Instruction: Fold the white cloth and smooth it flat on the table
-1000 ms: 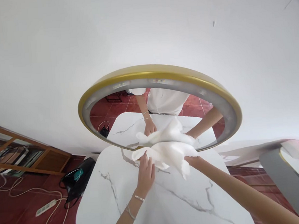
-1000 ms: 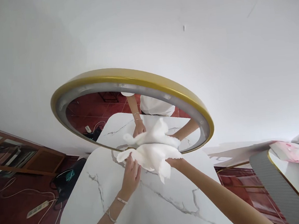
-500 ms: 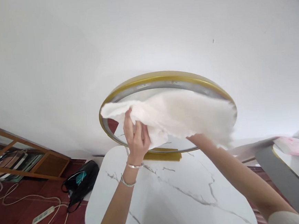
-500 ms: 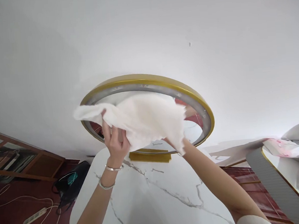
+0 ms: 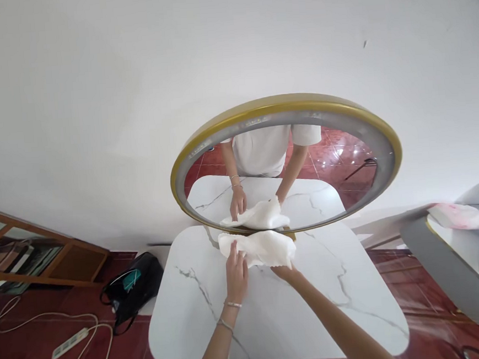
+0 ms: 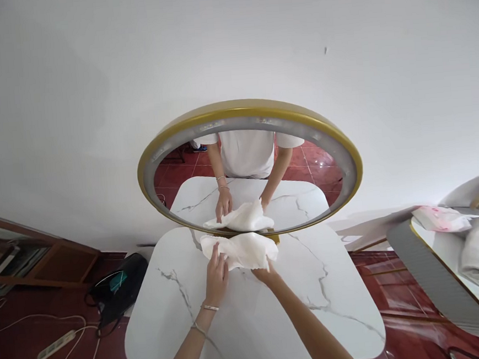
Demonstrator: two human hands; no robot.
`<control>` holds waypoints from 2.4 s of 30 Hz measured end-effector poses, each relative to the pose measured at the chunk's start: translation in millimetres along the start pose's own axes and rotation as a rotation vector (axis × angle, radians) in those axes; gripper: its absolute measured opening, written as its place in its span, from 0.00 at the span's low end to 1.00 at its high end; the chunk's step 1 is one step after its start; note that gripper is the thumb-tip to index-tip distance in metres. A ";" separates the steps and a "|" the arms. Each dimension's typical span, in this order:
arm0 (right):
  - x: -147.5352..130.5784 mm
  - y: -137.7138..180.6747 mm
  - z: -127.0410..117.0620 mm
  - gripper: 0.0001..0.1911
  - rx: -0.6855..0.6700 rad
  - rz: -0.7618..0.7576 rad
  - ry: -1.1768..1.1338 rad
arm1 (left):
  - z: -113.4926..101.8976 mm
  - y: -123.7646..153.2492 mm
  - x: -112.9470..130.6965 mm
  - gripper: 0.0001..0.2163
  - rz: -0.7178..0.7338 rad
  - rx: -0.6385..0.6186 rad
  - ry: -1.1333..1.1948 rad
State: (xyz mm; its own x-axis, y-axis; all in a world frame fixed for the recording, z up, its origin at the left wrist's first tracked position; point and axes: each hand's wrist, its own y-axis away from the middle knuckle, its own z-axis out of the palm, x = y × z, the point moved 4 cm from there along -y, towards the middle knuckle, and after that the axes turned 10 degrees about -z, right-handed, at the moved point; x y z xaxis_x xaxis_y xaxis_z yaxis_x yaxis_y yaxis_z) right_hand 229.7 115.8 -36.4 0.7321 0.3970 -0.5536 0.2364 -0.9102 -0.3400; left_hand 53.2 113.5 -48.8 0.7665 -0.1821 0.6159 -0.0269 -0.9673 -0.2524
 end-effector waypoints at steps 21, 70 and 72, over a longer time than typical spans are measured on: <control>-27.5 76.6 -48.1 0.17 0.457 0.323 -0.032 | -45.5 -18.1 51.4 0.14 0.382 -0.292 -0.084; 18.0 160.4 -258.8 0.13 -0.187 0.065 -0.261 | -83.7 28.3 241.8 0.10 0.652 -0.491 -0.179; 18.5 157.5 -261.0 0.15 -0.141 0.073 -0.298 | -80.5 24.7 231.4 0.12 0.658 -0.509 -0.196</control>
State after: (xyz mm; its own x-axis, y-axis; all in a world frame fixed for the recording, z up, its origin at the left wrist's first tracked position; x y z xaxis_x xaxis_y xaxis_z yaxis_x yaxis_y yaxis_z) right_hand 447.2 -51.0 98.3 0.5358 0.3286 -0.7777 0.2916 -0.9365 -0.1949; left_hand 178.2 33.3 147.6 0.5896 -0.7461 0.3095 -0.7544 -0.6455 -0.1189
